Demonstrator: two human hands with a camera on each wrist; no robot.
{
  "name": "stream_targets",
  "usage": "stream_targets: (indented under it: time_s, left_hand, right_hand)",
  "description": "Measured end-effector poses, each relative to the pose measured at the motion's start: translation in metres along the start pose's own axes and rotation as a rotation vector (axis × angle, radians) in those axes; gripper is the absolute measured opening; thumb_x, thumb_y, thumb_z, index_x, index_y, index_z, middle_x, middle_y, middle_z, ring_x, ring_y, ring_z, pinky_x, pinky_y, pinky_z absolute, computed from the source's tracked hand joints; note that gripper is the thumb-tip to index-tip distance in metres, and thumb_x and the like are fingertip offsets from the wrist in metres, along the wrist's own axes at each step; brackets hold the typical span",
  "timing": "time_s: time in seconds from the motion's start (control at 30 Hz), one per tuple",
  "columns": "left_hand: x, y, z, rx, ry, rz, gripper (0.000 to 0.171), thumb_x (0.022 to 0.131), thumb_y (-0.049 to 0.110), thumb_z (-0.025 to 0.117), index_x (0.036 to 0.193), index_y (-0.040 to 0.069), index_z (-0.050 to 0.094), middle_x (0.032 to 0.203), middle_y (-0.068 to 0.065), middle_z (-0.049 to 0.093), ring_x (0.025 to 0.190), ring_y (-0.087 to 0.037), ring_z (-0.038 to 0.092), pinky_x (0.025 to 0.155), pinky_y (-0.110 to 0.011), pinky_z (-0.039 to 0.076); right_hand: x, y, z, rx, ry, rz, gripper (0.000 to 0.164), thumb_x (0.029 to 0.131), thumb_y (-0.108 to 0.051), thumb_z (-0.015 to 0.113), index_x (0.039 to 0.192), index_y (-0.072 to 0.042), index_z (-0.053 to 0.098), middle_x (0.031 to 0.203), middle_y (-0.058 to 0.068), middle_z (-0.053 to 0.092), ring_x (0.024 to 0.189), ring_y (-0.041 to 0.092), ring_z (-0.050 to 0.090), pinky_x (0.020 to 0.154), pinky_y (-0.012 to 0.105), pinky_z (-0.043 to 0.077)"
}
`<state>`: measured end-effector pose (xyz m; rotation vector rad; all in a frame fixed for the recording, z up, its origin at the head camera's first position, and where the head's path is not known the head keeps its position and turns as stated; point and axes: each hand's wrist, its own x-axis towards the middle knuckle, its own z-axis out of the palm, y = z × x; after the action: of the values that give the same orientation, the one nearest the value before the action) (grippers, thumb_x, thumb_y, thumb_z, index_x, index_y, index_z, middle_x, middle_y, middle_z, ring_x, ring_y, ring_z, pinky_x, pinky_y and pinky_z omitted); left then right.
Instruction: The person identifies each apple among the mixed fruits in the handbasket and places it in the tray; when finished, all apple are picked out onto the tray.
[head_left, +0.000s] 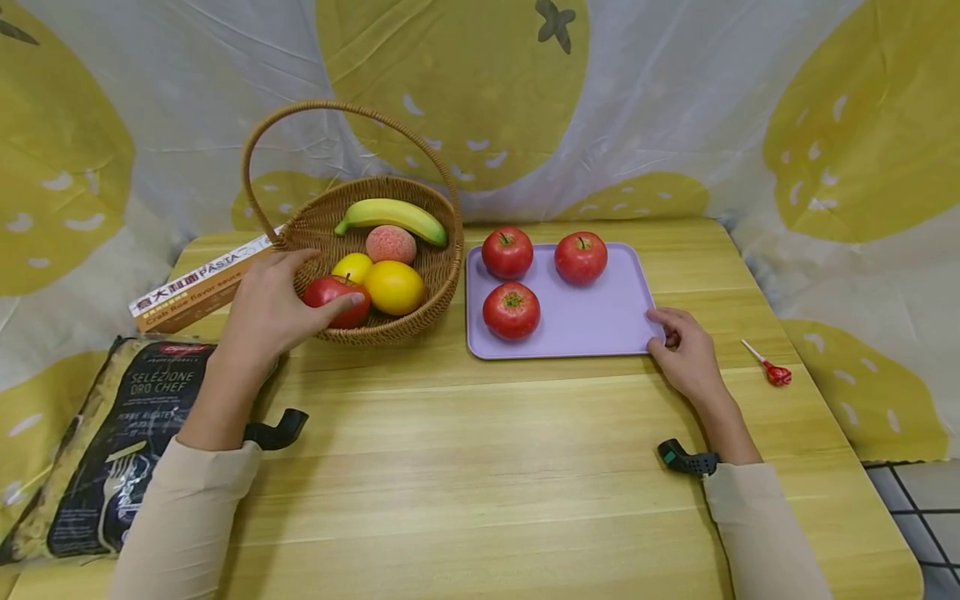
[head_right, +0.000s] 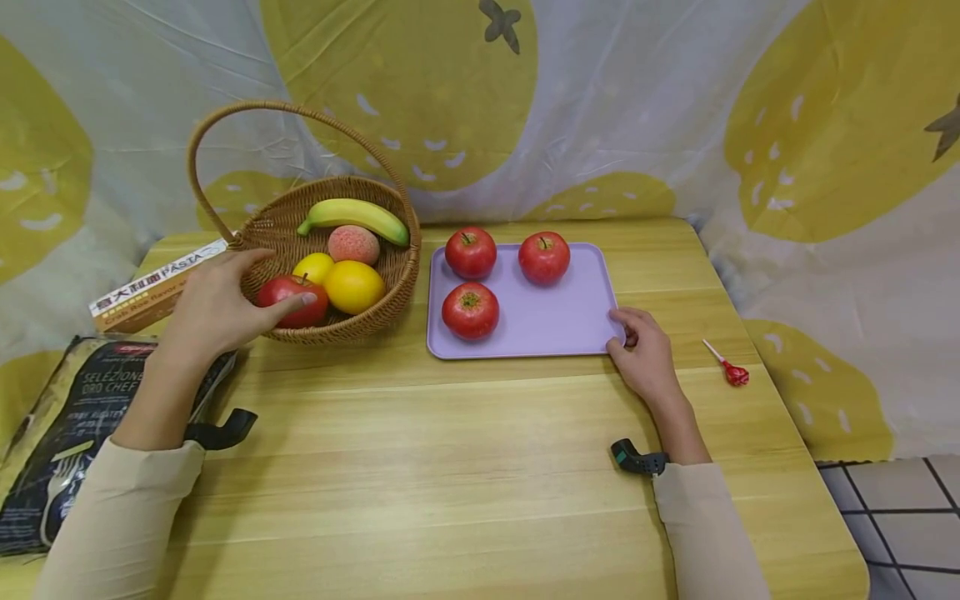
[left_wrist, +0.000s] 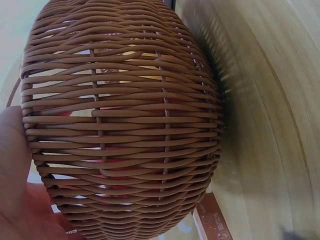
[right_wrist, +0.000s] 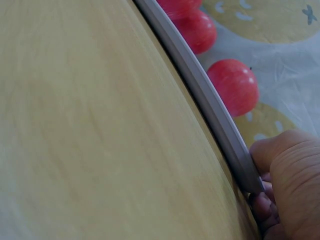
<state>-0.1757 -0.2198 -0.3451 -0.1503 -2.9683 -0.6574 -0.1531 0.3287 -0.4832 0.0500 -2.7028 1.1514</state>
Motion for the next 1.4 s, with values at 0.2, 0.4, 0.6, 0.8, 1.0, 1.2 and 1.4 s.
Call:
stream_targets:
  time_s: [0.2, 0.4, 0.6, 0.8, 1.0, 1.2, 1.4]
  left_hand:
    - [0.002, 0.000, 0.000, 0.020, -0.033, 0.006, 0.095, 0.081, 0.069, 0.075, 0.145, 0.001, 0.055, 0.143, -0.030, 0.056, 0.135, -0.054, 0.039, 0.111, -0.068, 0.032]
    - [0.007, 0.002, -0.002, 0.063, -0.081, 0.002, 0.097, 0.082, 0.071, 0.072, 0.146, 0.001, 0.054, 0.140, -0.031, 0.058, 0.126, -0.054, 0.044, 0.100, -0.066, 0.041]
    - [0.013, 0.005, -0.002, 0.100, -0.144, -0.002, 0.102, 0.080, 0.073, 0.073, 0.148, 0.000, 0.051, 0.134, -0.032, 0.060, 0.114, -0.052, 0.051, 0.089, -0.060, 0.047]
    - [0.019, 0.007, -0.002, 0.121, -0.208, -0.009, 0.104, 0.080, 0.076, 0.071, 0.149, 0.001, 0.050, 0.129, -0.031, 0.063, 0.107, -0.048, 0.057, 0.086, -0.057, 0.049]
    - [0.024, 0.007, 0.002, 0.154, -0.250, -0.009, 0.100, 0.081, 0.075, 0.069, 0.145, 0.001, 0.051, 0.122, -0.029, 0.065, 0.100, -0.045, 0.062, 0.082, -0.055, 0.051]
    - [0.027, 0.009, 0.004, 0.178, -0.311, -0.034, 0.100, 0.081, 0.075, 0.069, 0.144, -0.001, 0.049, 0.123, -0.029, 0.063, 0.102, -0.045, 0.060, 0.081, -0.056, 0.051]
    - [0.030, 0.011, 0.006, 0.219, -0.331, -0.025, 0.102, 0.079, 0.078, 0.069, 0.140, -0.002, 0.053, 0.117, -0.028, 0.064, 0.099, -0.043, 0.060, 0.078, -0.053, 0.051]
  right_hand:
    - [0.001, 0.001, 0.000, -0.004, -0.006, 0.003, 0.045, 0.088, 0.004, 0.063, 0.133, 0.003, 0.066, 0.132, 0.022, 0.061, 0.090, 0.021, 0.051, 0.072, 0.009, 0.036]
    - [0.001, 0.001, -0.001, -0.009, -0.008, 0.011, 0.045, 0.088, 0.002, 0.063, 0.133, 0.003, 0.066, 0.132, 0.022, 0.061, 0.090, 0.019, 0.050, 0.073, 0.010, 0.036]
    - [0.001, 0.002, 0.000, -0.002, -0.011, 0.003, 0.045, 0.088, 0.003, 0.064, 0.133, 0.004, 0.066, 0.133, 0.023, 0.061, 0.091, 0.021, 0.051, 0.073, 0.008, 0.036]
    - [0.001, 0.002, -0.001, -0.001, -0.014, 0.007, 0.045, 0.088, 0.003, 0.064, 0.133, 0.003, 0.066, 0.134, 0.022, 0.061, 0.091, 0.023, 0.052, 0.073, 0.008, 0.036]
    - [0.002, 0.002, -0.001, -0.008, -0.014, 0.011, 0.044, 0.089, 0.002, 0.065, 0.133, 0.003, 0.066, 0.134, 0.021, 0.061, 0.091, 0.022, 0.051, 0.073, 0.009, 0.036]
    - [0.001, 0.001, -0.001, -0.001, -0.014, 0.000, 0.045, 0.088, 0.003, 0.064, 0.133, 0.004, 0.066, 0.134, 0.022, 0.061, 0.091, 0.023, 0.052, 0.072, 0.008, 0.036]
    - [0.000, 0.000, -0.002, -0.005, -0.014, 0.012, 0.045, 0.089, 0.002, 0.064, 0.134, 0.003, 0.065, 0.135, 0.022, 0.061, 0.091, 0.022, 0.051, 0.072, 0.008, 0.036]
